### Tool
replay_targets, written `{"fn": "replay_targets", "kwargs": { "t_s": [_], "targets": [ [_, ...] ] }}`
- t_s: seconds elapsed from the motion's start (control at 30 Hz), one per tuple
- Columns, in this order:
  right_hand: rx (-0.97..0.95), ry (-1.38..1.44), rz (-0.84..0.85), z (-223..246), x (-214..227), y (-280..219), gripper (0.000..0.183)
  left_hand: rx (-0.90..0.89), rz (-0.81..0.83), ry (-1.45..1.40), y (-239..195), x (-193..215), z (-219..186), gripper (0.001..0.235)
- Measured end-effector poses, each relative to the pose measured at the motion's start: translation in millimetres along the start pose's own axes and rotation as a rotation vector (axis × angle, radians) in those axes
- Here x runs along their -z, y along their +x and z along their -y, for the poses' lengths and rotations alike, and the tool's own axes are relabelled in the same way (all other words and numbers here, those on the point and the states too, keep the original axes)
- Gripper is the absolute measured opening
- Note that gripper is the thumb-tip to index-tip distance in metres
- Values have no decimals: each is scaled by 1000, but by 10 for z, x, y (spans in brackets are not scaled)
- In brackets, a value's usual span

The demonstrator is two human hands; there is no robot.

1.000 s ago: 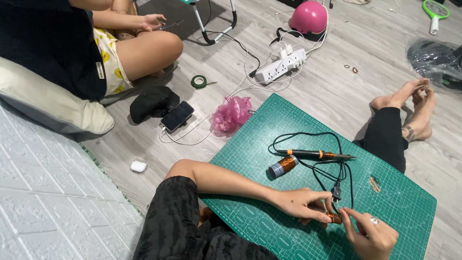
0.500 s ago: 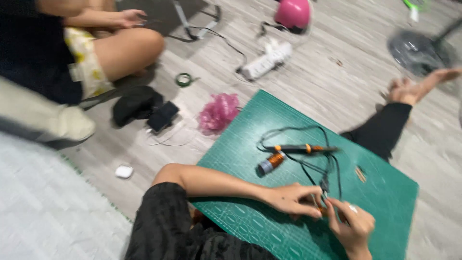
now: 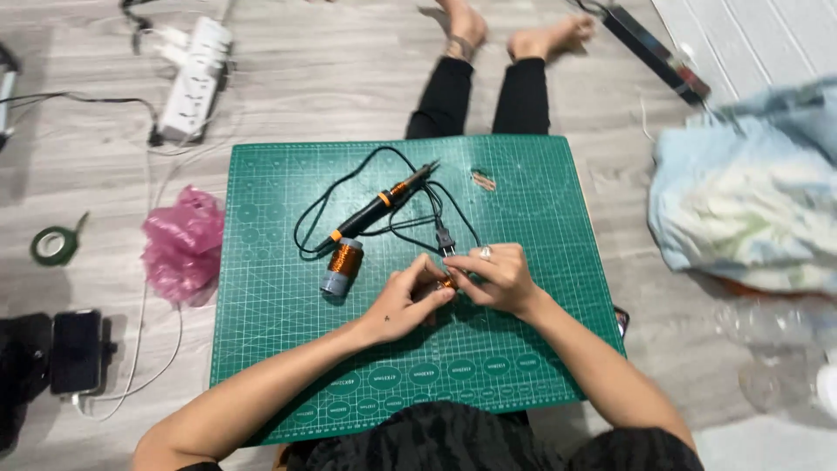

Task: The person sits on the floor and assembles a small handheld rotary pen device, fitting small components onto its tip and threading parts together by hand. A spool of copper wire, a soldering iron, and a power plug lie on the cutting mat as the person continues fitting parts onto the device.

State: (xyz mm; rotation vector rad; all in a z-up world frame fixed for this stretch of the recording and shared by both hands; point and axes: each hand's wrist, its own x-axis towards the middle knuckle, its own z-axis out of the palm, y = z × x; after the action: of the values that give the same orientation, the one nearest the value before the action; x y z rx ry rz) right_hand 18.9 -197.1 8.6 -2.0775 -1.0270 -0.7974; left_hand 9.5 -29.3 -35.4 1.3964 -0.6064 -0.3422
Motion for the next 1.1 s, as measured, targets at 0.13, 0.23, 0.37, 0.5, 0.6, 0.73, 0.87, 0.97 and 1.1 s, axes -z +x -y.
{"fn": "replay_targets", "kwargs": {
  "t_s": [0.13, 0.23, 0.37, 0.5, 0.6, 0.73, 0.87, 0.97, 1.1],
  "targets": [
    [-28, -28, -8, -66, 99, -106, 5, -21, 39, -12, 88, -77, 10, 18],
    [-44, -2, 1, -83, 113, -89, 7, -17, 20, -22, 87, -89, 21, 18],
    [-81, 1, 15, -19, 161, -123, 5, -39, 37, 3, 111, -143, -47, 17],
    [-127, -34, 48, -23, 267, -160, 6, -58, 73, -7, 185, -208, -48, 16],
    [-169, -26, 53, -55, 249, -211, 7, -50, 87, -19, 191, -210, -6, 16],
    [-209, -12, 43, -53, 236, -202, 7, -43, 95, -21, 203, -206, -50, 16],
    [-248, 30, 57, -48, 245, -200, 7, -40, 103, 3, 206, -207, -72, 16],
    [-273, 52, 52, -56, 244, -205, 8, -30, 97, 5, 208, -210, -92, 16],
    [-300, 57, 44, -64, 229, -196, 8, -36, 97, -1, 216, -195, -91, 16]
  ]
}}
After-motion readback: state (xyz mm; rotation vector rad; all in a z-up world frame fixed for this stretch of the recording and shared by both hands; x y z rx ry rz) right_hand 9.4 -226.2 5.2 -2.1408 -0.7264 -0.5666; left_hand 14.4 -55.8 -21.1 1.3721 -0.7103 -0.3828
